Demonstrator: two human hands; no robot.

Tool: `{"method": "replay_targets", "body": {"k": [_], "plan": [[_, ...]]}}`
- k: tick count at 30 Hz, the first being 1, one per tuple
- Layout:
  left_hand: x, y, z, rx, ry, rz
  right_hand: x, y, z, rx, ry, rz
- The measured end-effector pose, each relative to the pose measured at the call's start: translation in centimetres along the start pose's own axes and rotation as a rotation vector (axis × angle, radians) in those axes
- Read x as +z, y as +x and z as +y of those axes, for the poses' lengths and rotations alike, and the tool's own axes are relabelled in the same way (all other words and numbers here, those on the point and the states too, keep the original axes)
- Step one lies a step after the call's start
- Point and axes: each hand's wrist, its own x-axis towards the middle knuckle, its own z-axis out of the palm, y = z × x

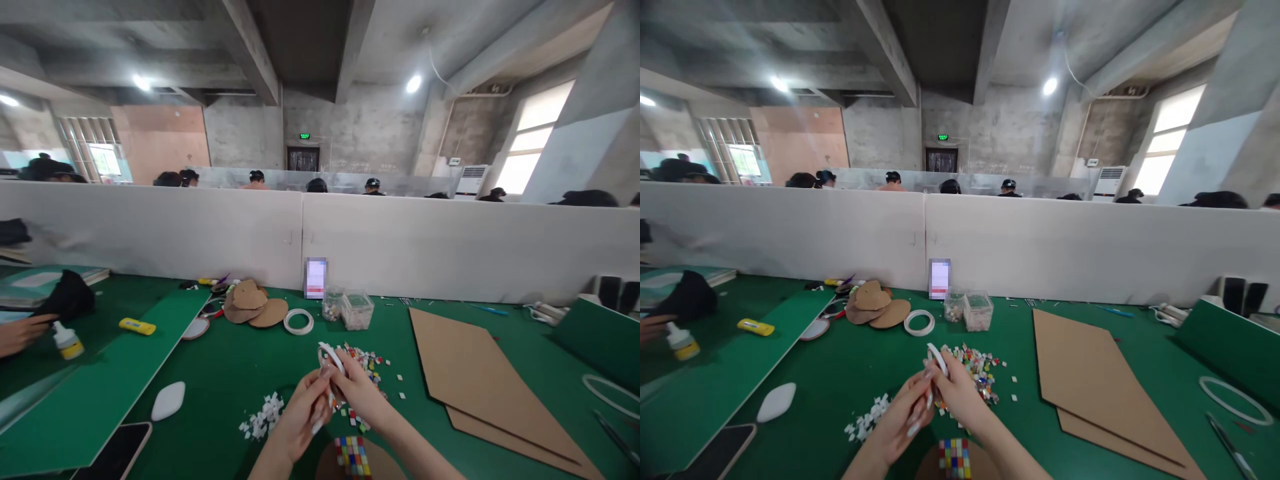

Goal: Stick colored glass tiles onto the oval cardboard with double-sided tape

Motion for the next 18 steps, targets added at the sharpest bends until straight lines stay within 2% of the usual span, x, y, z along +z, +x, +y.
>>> {"method": "replay_targets", "body": {"k": [11, 18], "plan": [[-0.3, -0.2, -0.3, -0.034, -0.02, -0.073, 0.1, 0.0, 1.2, 0.045, 0.056, -0.024], [0.3, -0.5, 0.1, -0.038, -0.007, -0.095, 0.2, -0.7, 0.2, 0.098, 0.132, 0.019]]}}
